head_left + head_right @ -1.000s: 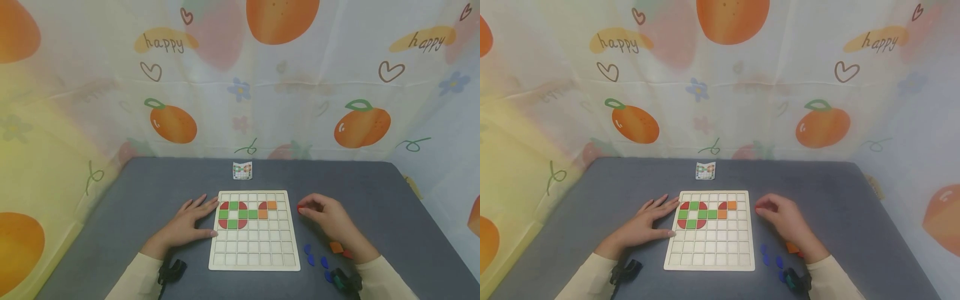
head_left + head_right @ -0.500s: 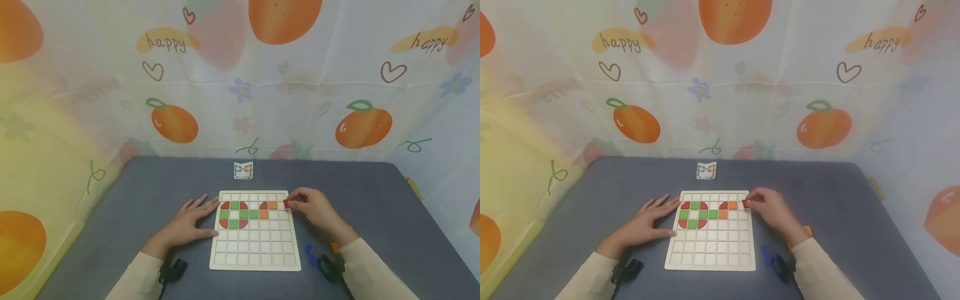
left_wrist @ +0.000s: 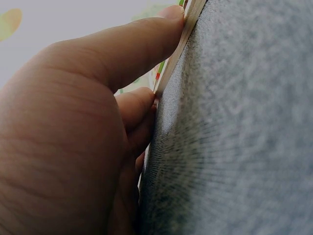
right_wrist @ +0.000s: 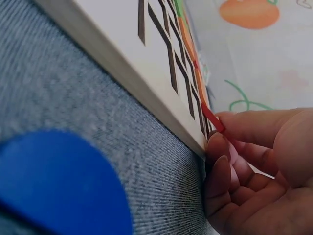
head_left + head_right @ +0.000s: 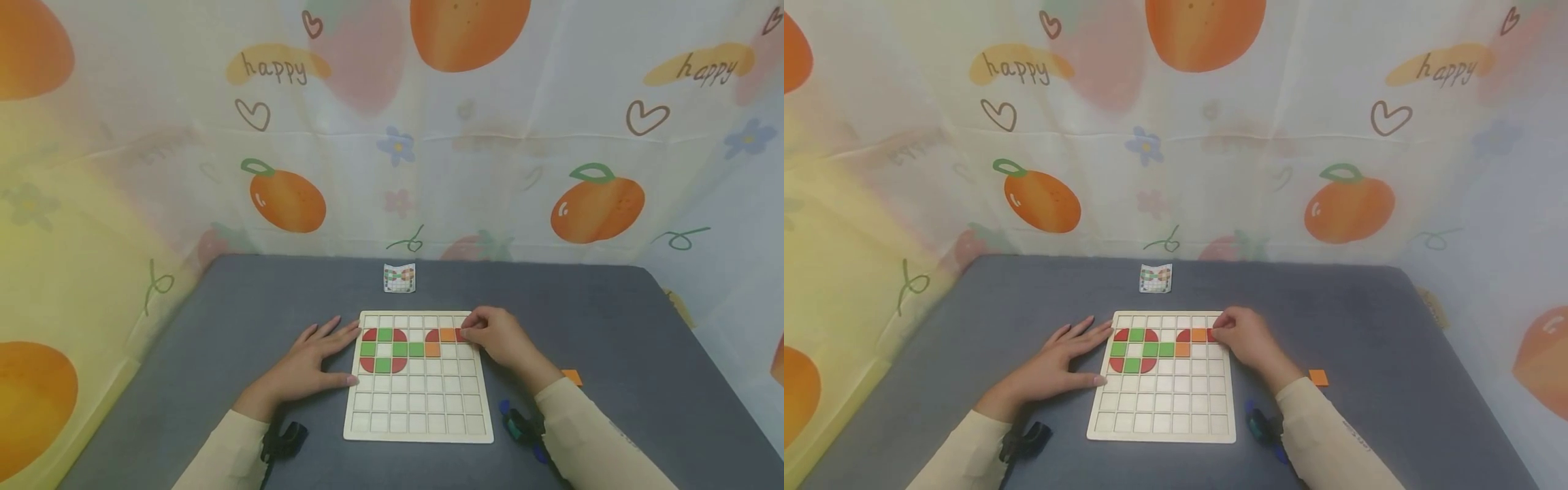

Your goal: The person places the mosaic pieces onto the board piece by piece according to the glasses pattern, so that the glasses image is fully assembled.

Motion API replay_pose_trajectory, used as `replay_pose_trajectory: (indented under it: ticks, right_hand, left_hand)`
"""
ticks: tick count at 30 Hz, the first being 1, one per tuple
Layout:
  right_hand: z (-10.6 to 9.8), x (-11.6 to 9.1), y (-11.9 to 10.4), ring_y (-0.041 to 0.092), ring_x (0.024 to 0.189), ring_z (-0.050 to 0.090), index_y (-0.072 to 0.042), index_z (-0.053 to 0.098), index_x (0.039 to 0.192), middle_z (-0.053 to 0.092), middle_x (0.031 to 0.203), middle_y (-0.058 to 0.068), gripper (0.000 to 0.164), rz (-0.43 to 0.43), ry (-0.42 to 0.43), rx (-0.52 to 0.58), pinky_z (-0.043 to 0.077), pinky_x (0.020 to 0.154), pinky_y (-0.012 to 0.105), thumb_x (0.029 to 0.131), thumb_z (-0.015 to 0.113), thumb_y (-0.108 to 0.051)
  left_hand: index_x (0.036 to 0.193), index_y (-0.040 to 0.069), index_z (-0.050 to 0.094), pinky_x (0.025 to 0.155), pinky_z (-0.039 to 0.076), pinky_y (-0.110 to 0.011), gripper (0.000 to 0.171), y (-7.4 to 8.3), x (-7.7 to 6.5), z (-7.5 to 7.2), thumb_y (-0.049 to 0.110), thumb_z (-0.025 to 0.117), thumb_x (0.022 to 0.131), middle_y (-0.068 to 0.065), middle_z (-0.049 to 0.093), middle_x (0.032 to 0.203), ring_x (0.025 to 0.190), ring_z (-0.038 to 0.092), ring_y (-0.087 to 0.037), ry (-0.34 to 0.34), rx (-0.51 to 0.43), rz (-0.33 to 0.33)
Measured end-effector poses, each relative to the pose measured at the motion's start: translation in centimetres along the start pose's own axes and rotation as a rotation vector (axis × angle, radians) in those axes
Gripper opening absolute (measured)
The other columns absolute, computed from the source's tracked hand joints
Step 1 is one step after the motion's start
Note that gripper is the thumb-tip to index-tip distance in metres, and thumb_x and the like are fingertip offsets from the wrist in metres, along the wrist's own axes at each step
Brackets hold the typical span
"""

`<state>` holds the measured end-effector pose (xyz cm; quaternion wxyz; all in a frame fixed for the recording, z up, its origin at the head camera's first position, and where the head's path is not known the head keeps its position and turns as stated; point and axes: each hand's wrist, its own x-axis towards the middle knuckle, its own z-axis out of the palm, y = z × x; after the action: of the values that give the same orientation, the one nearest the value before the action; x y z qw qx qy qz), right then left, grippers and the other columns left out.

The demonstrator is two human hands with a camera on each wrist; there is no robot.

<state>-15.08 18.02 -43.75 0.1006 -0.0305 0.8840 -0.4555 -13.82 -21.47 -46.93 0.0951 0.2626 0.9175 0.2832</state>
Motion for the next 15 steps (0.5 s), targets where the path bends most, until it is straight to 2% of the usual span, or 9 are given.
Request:
replay_pose_trajectory:
  ticks: [4,15]
  right_hand:
    - [-0.11,0.0,-0.03,0.023,0.073,0.06,-0.007,0.075,0.102,0.067,0.08,0.005,0.009,0.014,0.011,0.002,0.049,0.069,0.039,0.103,0.078,-0.015]
    - [-0.14,-0.29,0.1,0.025,0.08,0.062,-0.005,0.074,0.114,0.068,0.088,0.005,0.017,-0.005,0.019,0.025,0.049,0.077,0.041,0.108,0.072,-0.021]
  left_hand:
    - [0.171,0.024,0.039,0.126,0.001,-0.066,0.1,0.16,0.01,-0.03,0.066,0.081,0.09,0.009,0.032,0.174,0.165,0.011,-0.031,-0.006,-0.006,-0.006]
    - [0.171,0.021,0.041,0.125,0.003,-0.07,0.096,0.14,-0.05,-0.03,0.062,0.081,0.093,0.004,0.035,0.174,0.165,0.014,-0.036,0.009,-0.005,0.017]
